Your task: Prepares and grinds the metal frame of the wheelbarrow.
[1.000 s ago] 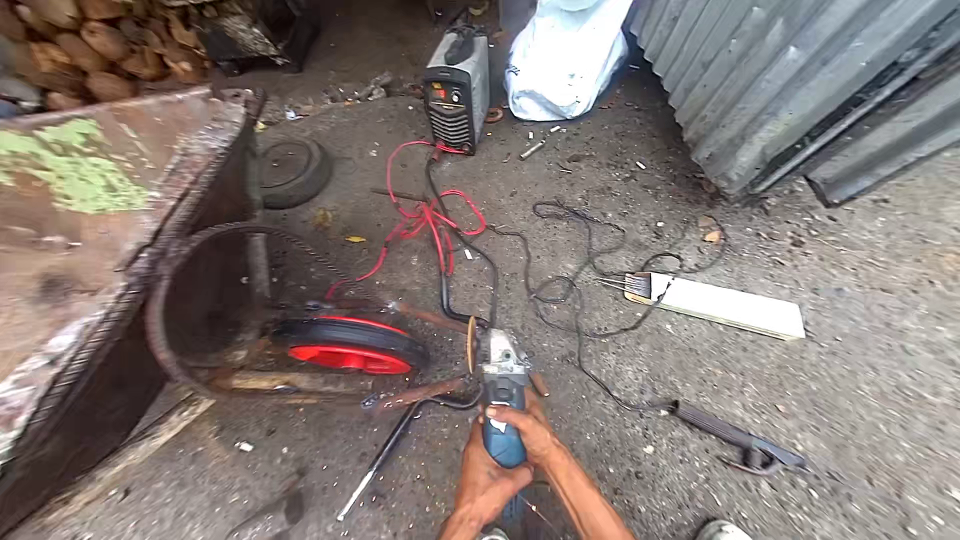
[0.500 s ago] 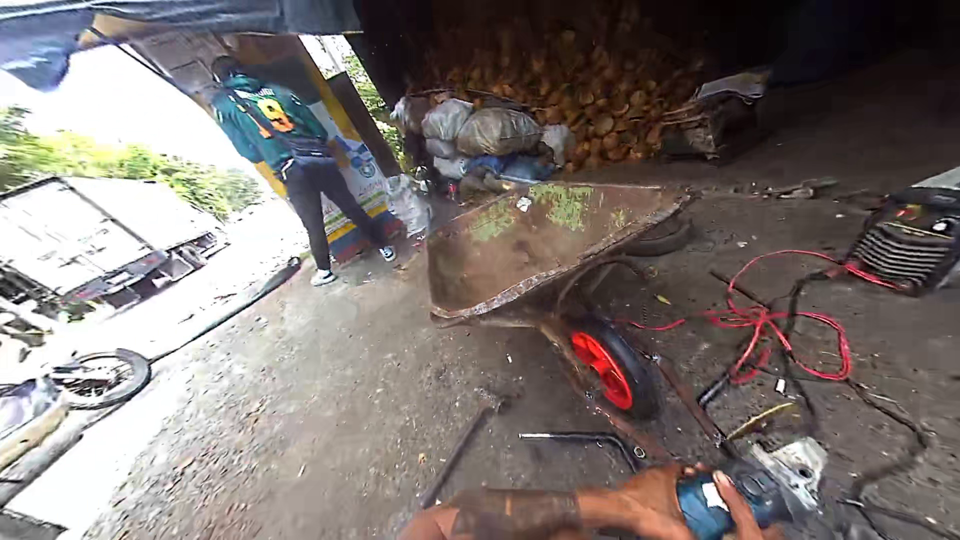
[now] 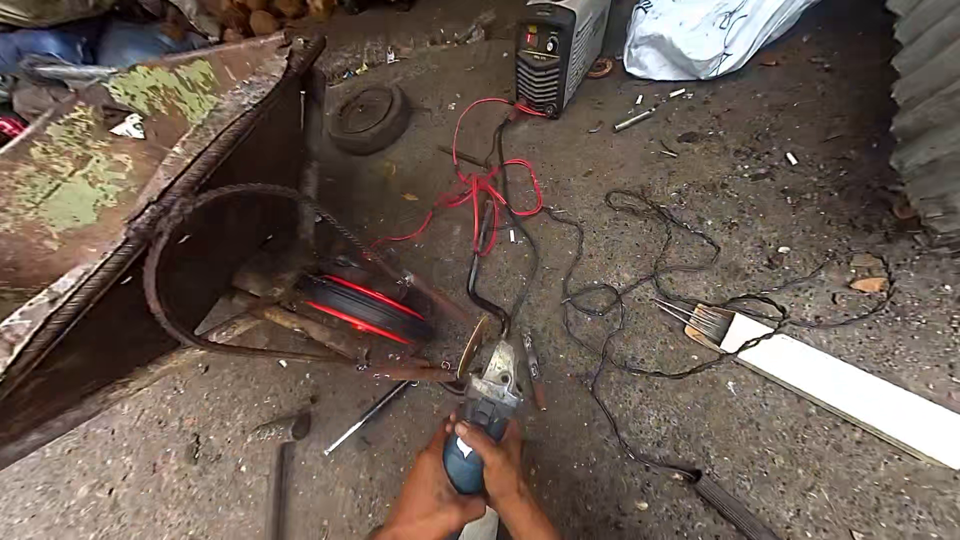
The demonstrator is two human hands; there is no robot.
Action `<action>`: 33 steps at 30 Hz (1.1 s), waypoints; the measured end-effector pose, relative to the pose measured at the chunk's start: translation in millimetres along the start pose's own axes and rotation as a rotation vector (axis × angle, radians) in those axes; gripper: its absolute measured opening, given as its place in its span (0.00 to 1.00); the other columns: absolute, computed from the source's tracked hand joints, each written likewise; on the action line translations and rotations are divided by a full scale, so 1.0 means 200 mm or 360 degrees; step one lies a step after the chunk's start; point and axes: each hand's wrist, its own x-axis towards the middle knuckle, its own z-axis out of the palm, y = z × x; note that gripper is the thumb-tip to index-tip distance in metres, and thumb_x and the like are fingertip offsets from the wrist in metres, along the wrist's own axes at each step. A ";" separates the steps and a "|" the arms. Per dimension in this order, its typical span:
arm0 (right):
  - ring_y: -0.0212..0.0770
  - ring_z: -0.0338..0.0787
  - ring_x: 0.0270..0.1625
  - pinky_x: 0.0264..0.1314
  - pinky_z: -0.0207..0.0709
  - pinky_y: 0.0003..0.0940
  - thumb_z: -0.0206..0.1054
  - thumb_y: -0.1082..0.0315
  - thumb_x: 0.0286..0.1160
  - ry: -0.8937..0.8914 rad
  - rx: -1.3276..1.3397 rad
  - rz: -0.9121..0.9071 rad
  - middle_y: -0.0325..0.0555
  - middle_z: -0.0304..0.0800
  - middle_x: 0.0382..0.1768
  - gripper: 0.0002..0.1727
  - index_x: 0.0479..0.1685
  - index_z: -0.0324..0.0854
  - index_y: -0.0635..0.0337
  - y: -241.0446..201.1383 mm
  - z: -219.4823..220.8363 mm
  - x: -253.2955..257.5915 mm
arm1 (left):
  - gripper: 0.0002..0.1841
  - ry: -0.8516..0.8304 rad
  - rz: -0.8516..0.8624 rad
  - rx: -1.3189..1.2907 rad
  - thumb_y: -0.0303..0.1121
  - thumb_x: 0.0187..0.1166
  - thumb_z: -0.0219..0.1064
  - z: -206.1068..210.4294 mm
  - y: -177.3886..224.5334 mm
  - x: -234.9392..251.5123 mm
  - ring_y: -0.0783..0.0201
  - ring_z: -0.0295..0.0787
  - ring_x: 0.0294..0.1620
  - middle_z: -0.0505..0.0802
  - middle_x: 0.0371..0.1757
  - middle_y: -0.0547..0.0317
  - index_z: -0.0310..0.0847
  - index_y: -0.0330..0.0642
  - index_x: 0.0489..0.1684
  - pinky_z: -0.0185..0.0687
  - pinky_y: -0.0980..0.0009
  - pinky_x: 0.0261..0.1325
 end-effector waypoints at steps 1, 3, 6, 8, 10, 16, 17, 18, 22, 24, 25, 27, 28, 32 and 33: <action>0.48 0.96 0.43 0.54 0.91 0.44 0.82 0.66 0.48 -0.0011 -0.0006 -0.0015 0.60 0.93 0.41 0.38 0.61 0.70 0.75 0.02 -0.02 0.01 | 0.56 0.0008 0.0037 -0.0032 0.41 0.31 0.89 0.02 -0.04 0.01 0.68 0.93 0.51 0.93 0.51 0.57 0.69 0.35 0.75 0.89 0.65 0.60; 0.47 0.96 0.44 0.54 0.92 0.43 0.83 0.66 0.49 -0.0008 -0.0055 -0.0020 0.59 0.94 0.41 0.37 0.61 0.70 0.74 0.04 -0.04 0.01 | 0.56 0.0012 0.0073 -0.0086 0.41 0.31 0.89 0.06 -0.09 0.02 0.68 0.93 0.51 0.94 0.51 0.56 0.69 0.33 0.75 0.89 0.65 0.60; 0.47 0.97 0.44 0.54 0.92 0.42 0.83 0.66 0.48 0.0011 -0.0112 0.0000 0.58 0.93 0.43 0.42 0.64 0.66 0.74 0.07 -0.05 0.00 | 0.56 0.0023 0.0055 -0.0134 0.41 0.31 0.89 0.08 -0.14 0.01 0.69 0.94 0.50 0.94 0.51 0.55 0.70 0.32 0.74 0.90 0.65 0.60; 0.46 0.96 0.45 0.56 0.91 0.42 0.83 0.67 0.49 0.0015 -0.0121 0.0012 0.58 0.93 0.43 0.43 0.66 0.63 0.74 0.08 -0.04 -0.01 | 0.56 0.0002 0.0030 -0.0150 0.42 0.32 0.90 0.08 -0.17 0.00 0.69 0.94 0.50 0.94 0.51 0.55 0.69 0.33 0.74 0.89 0.66 0.60; 0.46 0.97 0.44 0.55 0.92 0.41 0.83 0.69 0.48 0.0041 -0.0140 0.0045 0.58 0.94 0.42 0.40 0.63 0.66 0.74 0.08 -0.03 -0.02 | 0.56 -0.0012 0.0017 -0.0171 0.42 0.32 0.90 0.07 -0.18 0.00 0.69 0.93 0.51 0.94 0.51 0.55 0.69 0.32 0.75 0.89 0.66 0.61; 0.46 0.96 0.44 0.55 0.91 0.41 0.81 0.68 0.50 0.0085 -0.0186 0.0135 0.58 0.94 0.42 0.38 0.63 0.68 0.74 0.07 0.00 0.02 | 0.56 -0.0078 -0.0085 -0.0199 0.42 0.32 0.89 0.03 -0.16 0.03 0.69 0.93 0.51 0.94 0.52 0.57 0.68 0.34 0.76 0.89 0.65 0.60; 0.46 0.96 0.44 0.55 0.91 0.42 0.81 0.68 0.50 0.0083 -0.0178 0.0139 0.59 0.94 0.42 0.38 0.63 0.68 0.74 0.07 0.00 0.03 | 0.56 -0.0087 -0.0095 -0.0201 0.42 0.32 0.89 0.03 -0.16 0.04 0.69 0.93 0.51 0.94 0.52 0.57 0.68 0.34 0.75 0.89 0.65 0.60; 0.46 0.96 0.44 0.55 0.91 0.42 0.81 0.68 0.51 0.0083 -0.0169 0.0144 0.59 0.94 0.41 0.37 0.62 0.68 0.74 0.07 0.00 0.03 | 0.56 -0.0084 -0.0101 -0.0199 0.41 0.32 0.89 0.03 -0.16 0.05 0.68 0.93 0.51 0.94 0.52 0.57 0.69 0.34 0.75 0.89 0.65 0.60; 0.46 0.97 0.43 0.54 0.92 0.41 0.81 0.69 0.50 0.0083 -0.0154 0.0180 0.58 0.94 0.40 0.36 0.61 0.69 0.74 0.08 0.01 0.06 | 0.56 -0.0059 -0.0089 -0.0232 0.41 0.31 0.89 0.03 -0.17 0.06 0.71 0.93 0.50 0.94 0.51 0.57 0.69 0.33 0.75 0.89 0.68 0.59; 0.46 0.97 0.43 0.54 0.91 0.40 0.81 0.69 0.50 0.0084 -0.0153 0.0197 0.58 0.94 0.41 0.38 0.63 0.67 0.74 0.08 0.01 0.06 | 0.56 -0.0051 -0.0082 -0.0236 0.41 0.31 0.89 0.03 -0.18 0.06 0.71 0.93 0.49 0.94 0.50 0.57 0.69 0.33 0.74 0.89 0.68 0.59; 0.46 0.97 0.43 0.55 0.91 0.40 0.81 0.69 0.50 0.0088 -0.0148 0.0201 0.58 0.94 0.41 0.38 0.63 0.67 0.74 0.08 0.01 0.06 | 0.56 -0.0049 -0.0077 -0.0225 0.41 0.31 0.90 0.03 -0.18 0.06 0.70 0.93 0.49 0.94 0.50 0.57 0.69 0.33 0.74 0.89 0.67 0.59; 0.46 0.97 0.44 0.55 0.91 0.41 0.81 0.70 0.49 0.0096 -0.0146 0.0188 0.58 0.94 0.42 0.38 0.64 0.67 0.74 0.08 0.01 0.06 | 0.56 -0.0050 -0.0086 -0.0188 0.42 0.31 0.90 0.02 -0.18 0.07 0.69 0.93 0.50 0.94 0.51 0.56 0.70 0.34 0.74 0.89 0.65 0.60; 0.46 0.97 0.43 0.54 0.91 0.41 0.81 0.69 0.49 0.0099 -0.0147 0.0177 0.58 0.94 0.41 0.38 0.63 0.67 0.73 0.08 0.01 0.06 | 0.56 -0.0048 -0.0095 -0.0167 0.43 0.31 0.90 0.02 -0.18 0.07 0.68 0.94 0.50 0.94 0.50 0.56 0.70 0.34 0.74 0.89 0.64 0.59; 0.47 0.96 0.43 0.54 0.91 0.42 0.81 0.68 0.51 0.0072 -0.0123 0.0150 0.59 0.93 0.41 0.37 0.62 0.68 0.74 0.10 -0.01 0.08 | 0.56 -0.0045 -0.0101 -0.0122 0.44 0.31 0.90 0.03 -0.18 0.08 0.64 0.94 0.49 0.95 0.49 0.54 0.70 0.33 0.74 0.90 0.59 0.58; 0.47 0.96 0.43 0.54 0.91 0.42 0.81 0.68 0.51 0.0071 -0.0117 0.0154 0.59 0.93 0.41 0.37 0.62 0.68 0.74 0.10 -0.01 0.08 | 0.56 -0.0050 -0.0109 -0.0118 0.45 0.32 0.90 0.03 -0.18 0.08 0.65 0.94 0.49 0.95 0.49 0.54 0.70 0.33 0.74 0.90 0.60 0.58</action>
